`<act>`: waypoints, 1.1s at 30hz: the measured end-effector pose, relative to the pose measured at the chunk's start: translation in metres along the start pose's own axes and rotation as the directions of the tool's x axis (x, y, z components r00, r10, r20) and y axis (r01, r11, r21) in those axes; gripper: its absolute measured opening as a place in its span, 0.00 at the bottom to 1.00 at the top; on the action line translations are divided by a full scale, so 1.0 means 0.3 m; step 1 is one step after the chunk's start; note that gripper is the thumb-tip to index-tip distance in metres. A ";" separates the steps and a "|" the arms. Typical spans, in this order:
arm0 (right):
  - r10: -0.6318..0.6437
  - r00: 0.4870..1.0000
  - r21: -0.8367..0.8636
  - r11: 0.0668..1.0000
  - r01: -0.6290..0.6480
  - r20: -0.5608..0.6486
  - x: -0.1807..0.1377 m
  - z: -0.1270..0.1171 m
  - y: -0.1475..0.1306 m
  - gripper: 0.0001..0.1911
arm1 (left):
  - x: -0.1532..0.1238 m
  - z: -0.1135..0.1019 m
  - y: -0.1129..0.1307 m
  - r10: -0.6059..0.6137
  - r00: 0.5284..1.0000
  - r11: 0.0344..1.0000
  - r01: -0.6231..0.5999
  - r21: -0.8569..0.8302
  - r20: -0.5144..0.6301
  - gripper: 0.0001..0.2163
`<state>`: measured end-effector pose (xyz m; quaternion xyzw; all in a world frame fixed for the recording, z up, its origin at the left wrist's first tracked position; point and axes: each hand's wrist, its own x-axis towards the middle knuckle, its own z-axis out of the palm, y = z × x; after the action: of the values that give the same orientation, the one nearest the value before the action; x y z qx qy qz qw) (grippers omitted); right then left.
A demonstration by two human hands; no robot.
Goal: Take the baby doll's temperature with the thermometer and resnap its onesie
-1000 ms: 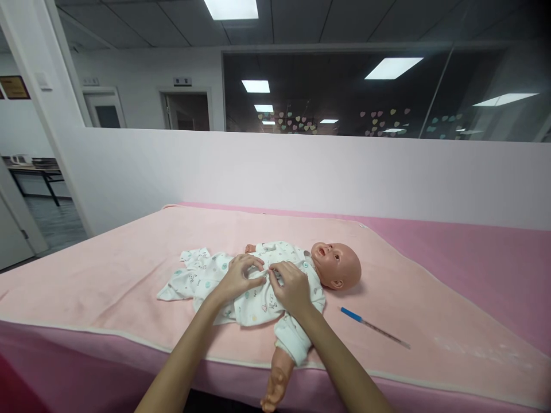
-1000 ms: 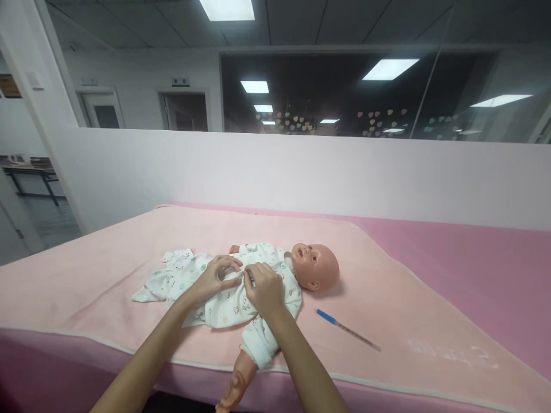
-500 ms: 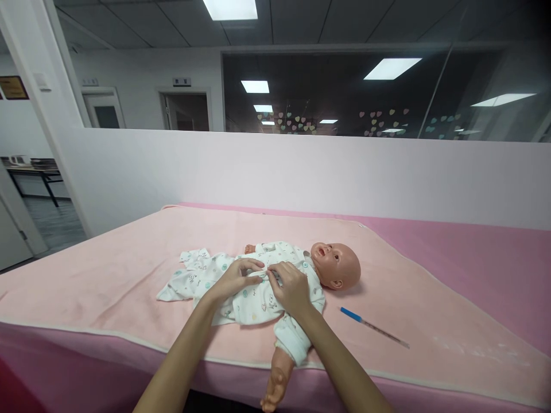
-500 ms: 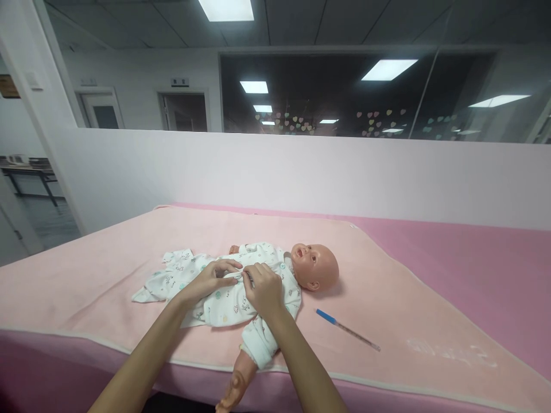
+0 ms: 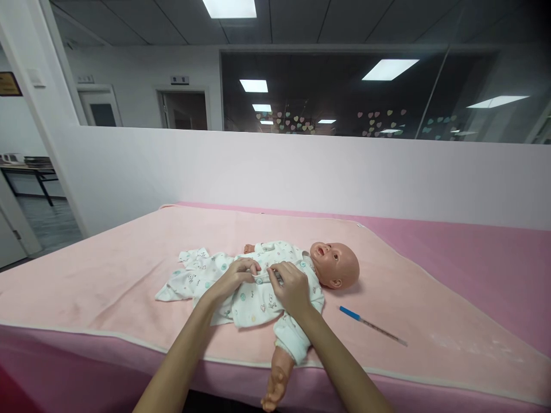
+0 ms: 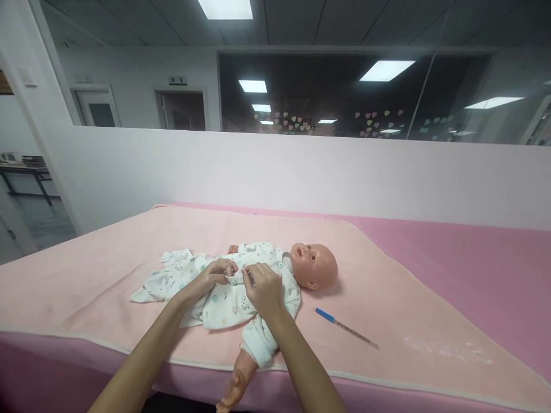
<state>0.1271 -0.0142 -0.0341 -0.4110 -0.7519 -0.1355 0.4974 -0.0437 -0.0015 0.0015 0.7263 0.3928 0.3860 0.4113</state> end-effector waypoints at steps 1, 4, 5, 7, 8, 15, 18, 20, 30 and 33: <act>0.002 1.000 -0.002 1.000 -0.002 -0.010 0.000 0.001 0.001 0.10 | 0.001 0.001 0.000 -0.008 1.000 1.000 0.008 -0.002 -0.013 0.01; 0.043 0.997 -0.009 0.999 -0.044 -0.064 -0.001 0.003 0.006 0.11 | 0.002 0.005 0.005 -0.029 0.998 0.999 0.027 -0.033 -0.056 0.03; 0.063 0.994 -0.009 0.998 -0.064 -0.084 -0.001 0.003 0.008 0.11 | 0.001 0.006 0.009 -0.034 0.997 0.998 0.031 -0.052 -0.068 0.04; 0.094 0.990 -0.008 0.995 -0.095 -0.105 -0.002 0.003 0.010 0.12 | -0.001 0.007 0.014 -0.041 0.994 0.995 0.031 -0.098 -0.099 0.08; 0.101 0.989 -0.005 0.995 -0.102 -0.110 -0.002 0.002 0.011 0.12 | -0.003 0.007 0.015 -0.045 0.992 0.992 0.030 -0.125 -0.117 0.09; 0.157 0.976 0.007 0.987 -0.158 -0.150 -0.005 0.000 0.016 0.12 | -0.004 -0.006 -0.011 -0.097 0.953 0.939 -0.008 -0.345 -0.286 0.15; 0.188 0.965 0.025 0.982 -0.186 -0.185 -0.005 0.003 0.021 0.12 | 0.002 -0.012 -0.023 -0.093 0.906 0.941 -0.056 -0.335 -0.414 0.16; 0.189 0.963 0.035 0.982 -0.186 -0.193 -0.005 0.004 0.023 0.11 | 0.000 -0.007 -0.021 -0.068 0.906 0.962 -0.052 -0.268 -0.419 0.15; 0.225 0.951 0.056 0.974 -0.218 -0.213 0.000 0.012 0.034 0.09 | -0.019 0.028 0.027 0.042 0.991 0.998 -0.036 0.048 -0.124 0.16; 0.270 0.939 0.100 0.962 -0.254 -0.212 0.009 0.001 0.022 0.09 | -0.011 0.024 0.012 0.006 0.990 1.000 -0.004 0.014 -0.142 0.18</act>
<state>0.1314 -0.0084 -0.0333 -0.4717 -0.6339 -0.0867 0.6067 -0.0376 -0.0078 0.0013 0.7006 0.4219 0.4352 0.3764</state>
